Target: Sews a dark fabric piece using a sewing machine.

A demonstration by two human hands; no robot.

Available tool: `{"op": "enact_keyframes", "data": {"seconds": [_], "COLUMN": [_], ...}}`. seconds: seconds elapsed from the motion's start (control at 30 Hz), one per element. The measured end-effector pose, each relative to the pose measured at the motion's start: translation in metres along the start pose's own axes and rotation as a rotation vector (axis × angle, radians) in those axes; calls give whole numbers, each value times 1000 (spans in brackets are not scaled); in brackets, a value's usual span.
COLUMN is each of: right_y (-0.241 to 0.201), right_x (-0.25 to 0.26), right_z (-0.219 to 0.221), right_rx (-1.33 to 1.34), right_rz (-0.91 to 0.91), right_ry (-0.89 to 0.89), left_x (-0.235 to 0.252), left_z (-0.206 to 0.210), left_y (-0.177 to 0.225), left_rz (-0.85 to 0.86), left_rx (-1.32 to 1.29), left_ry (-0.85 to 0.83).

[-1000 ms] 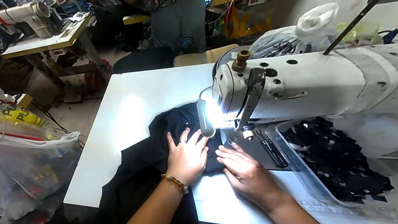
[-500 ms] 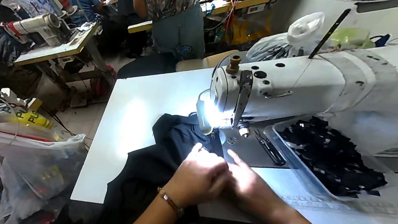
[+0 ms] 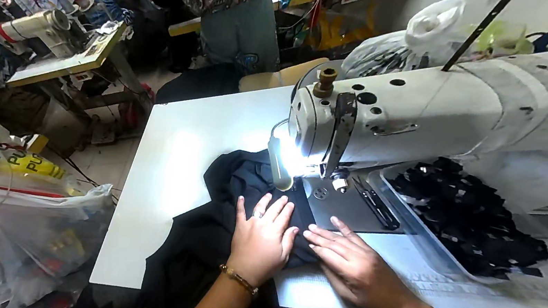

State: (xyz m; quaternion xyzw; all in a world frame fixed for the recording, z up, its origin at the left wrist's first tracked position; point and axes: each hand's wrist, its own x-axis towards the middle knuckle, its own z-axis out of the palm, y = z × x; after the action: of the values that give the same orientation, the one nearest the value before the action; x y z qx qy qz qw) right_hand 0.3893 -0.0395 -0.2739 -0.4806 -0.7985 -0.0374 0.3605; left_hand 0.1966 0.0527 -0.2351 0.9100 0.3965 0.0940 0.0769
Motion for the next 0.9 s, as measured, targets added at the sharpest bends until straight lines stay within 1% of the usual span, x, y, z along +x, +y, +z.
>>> {"op": "enact_keyframes", "data": {"seconds": [0.27,0.4,0.47,0.53,0.6,0.67,0.7,0.8,0.83,0.9], "right_y": [5,13,15,16,17,18,16,3,-3,-16], "right_x": [11,28,35,40,40,41,41,39,35,20], "right_z": [5,12,15,16,18,17,16,12,10,7], "right_rx": [-13,-16,-13,-17,-19,-33,-34,-16,-9,-5], "right_rz": [63,68,74,77,80,97,110,91,56,14], "right_ry": [0,21,24,20,12,0,-14,-21,-2,13], "left_x": [14,29,33,32,24,11,2,-17,-18,-16], "left_z": [-7,-9,-13,-15,-13,-21,-30,-47,-46,-38], "left_y": [-5,-13,-19,-26,-33,-28,-21,4,8,9], "left_rz": [-5,-11,3,63,212,372,429,530,533,462], "left_rx": [-29,-22,-68,-132,-138,-131,-149,-254,-272,-283], "left_ry": [-58,-58,-30,84,249,321,304,158,150,188]}}
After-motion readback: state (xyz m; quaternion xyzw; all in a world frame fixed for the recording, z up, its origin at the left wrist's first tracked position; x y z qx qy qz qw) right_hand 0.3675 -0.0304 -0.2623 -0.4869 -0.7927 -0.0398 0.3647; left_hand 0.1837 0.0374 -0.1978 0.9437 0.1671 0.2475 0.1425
